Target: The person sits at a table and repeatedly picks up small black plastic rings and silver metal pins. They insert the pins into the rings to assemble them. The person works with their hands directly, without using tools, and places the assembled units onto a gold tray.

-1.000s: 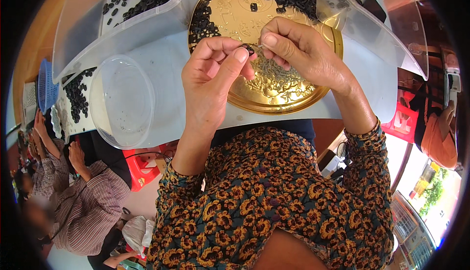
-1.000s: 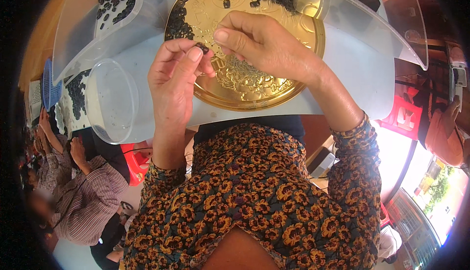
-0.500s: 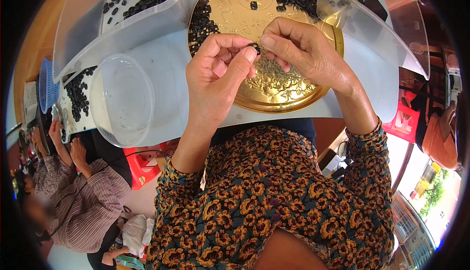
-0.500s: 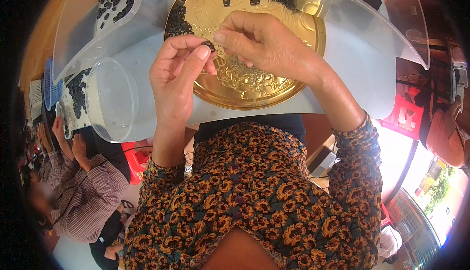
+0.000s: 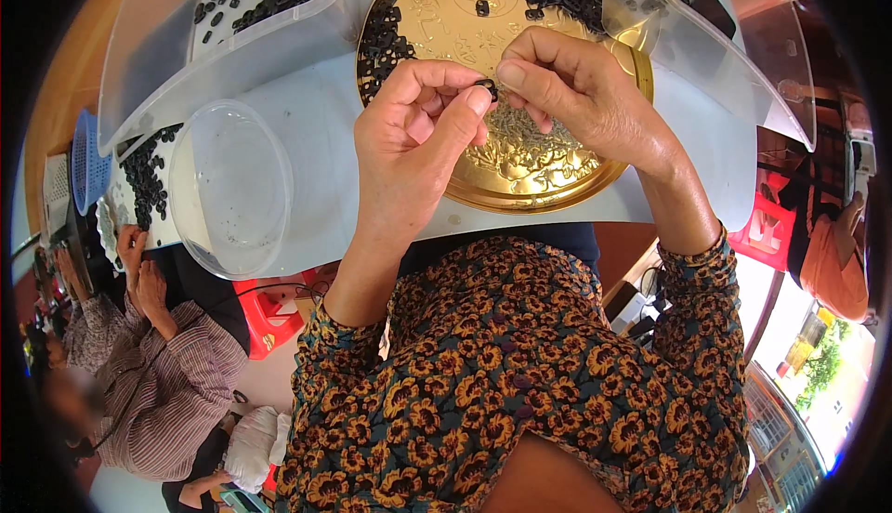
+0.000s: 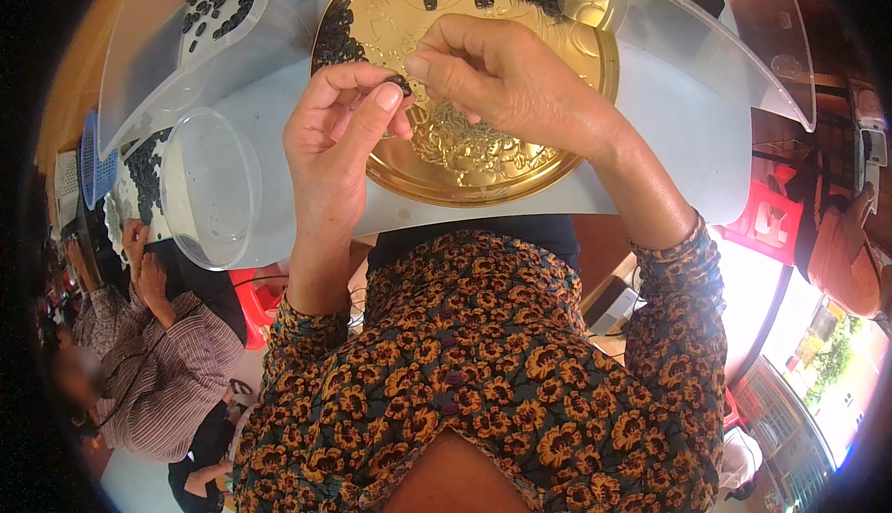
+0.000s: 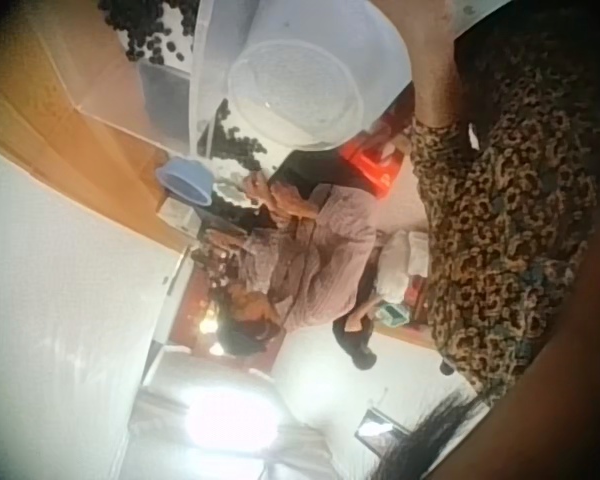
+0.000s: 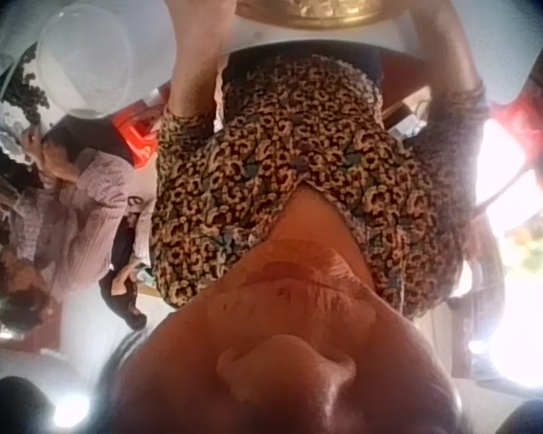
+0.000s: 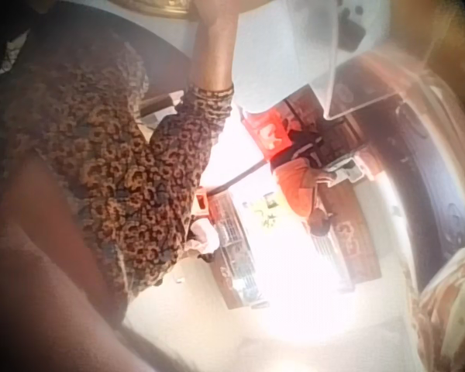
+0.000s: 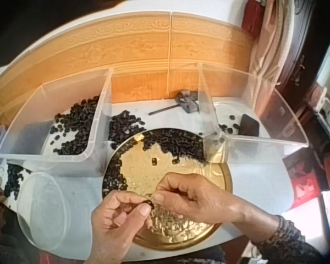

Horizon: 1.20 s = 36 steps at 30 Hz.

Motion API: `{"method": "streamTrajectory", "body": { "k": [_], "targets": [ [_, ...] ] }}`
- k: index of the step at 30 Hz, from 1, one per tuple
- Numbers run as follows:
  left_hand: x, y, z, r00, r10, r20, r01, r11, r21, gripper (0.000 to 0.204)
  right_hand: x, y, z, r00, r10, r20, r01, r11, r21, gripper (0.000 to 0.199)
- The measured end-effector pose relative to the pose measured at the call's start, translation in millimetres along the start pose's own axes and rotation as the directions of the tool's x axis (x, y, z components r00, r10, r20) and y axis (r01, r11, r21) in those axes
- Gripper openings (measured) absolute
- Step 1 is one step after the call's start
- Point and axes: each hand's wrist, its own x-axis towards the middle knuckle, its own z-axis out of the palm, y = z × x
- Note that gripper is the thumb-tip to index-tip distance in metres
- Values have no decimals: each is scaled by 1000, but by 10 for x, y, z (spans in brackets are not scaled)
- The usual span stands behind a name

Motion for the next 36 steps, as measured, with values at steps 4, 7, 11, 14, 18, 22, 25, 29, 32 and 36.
{"method": "streamTrajectory", "body": {
  "k": [4,7,11,14,18,22,25,29,32,36],
  "targets": [
    [4,0,5,1000,0,-1,0,1000,-1,13,-9,9,-6,1000,2,-4,-2,1000,-28,28],
    [4,-19,-2,1000,3,0,-3,1000,-11,13,-10,5,-11,1000,1,-3,-1,999,-33,28],
    [8,6,19,1000,17,-5,-17,1000,4,14,-6,-19,-5,1000,-4,-11,4,999,-42,27],
    [18,-24,14,1000,28,-5,-28,1000,3,13,1,2,18,998,-39,-46,35,996,-86,26],
    [23,-19,16,999,12,-31,-12,1000,-1,13,-2,32,117,987,-41,-156,32,998,-56,25],
    [21,-52,15,998,-13,-63,11,1000,-26,13,-23,25,215,966,-25,-257,19,999,-27,23],
    [35,-78,24,995,-21,-95,14,997,-78,13,-18,34,272,945,-73,-319,49,995,-81,22],
    [57,-109,30,992,-43,-118,28,992,-123,12,20,107,307,882,-286,-375,165,932,-322,19],
    [62,-108,24,991,-61,-117,44,989,-143,12,55,150,318,840,-393,-375,217,876,-432,18],
    [62,-132,9,991,-59,-123,40,988,-149,12,65,180,334,834,-405,-374,210,861,-464,18]
  ]
}}
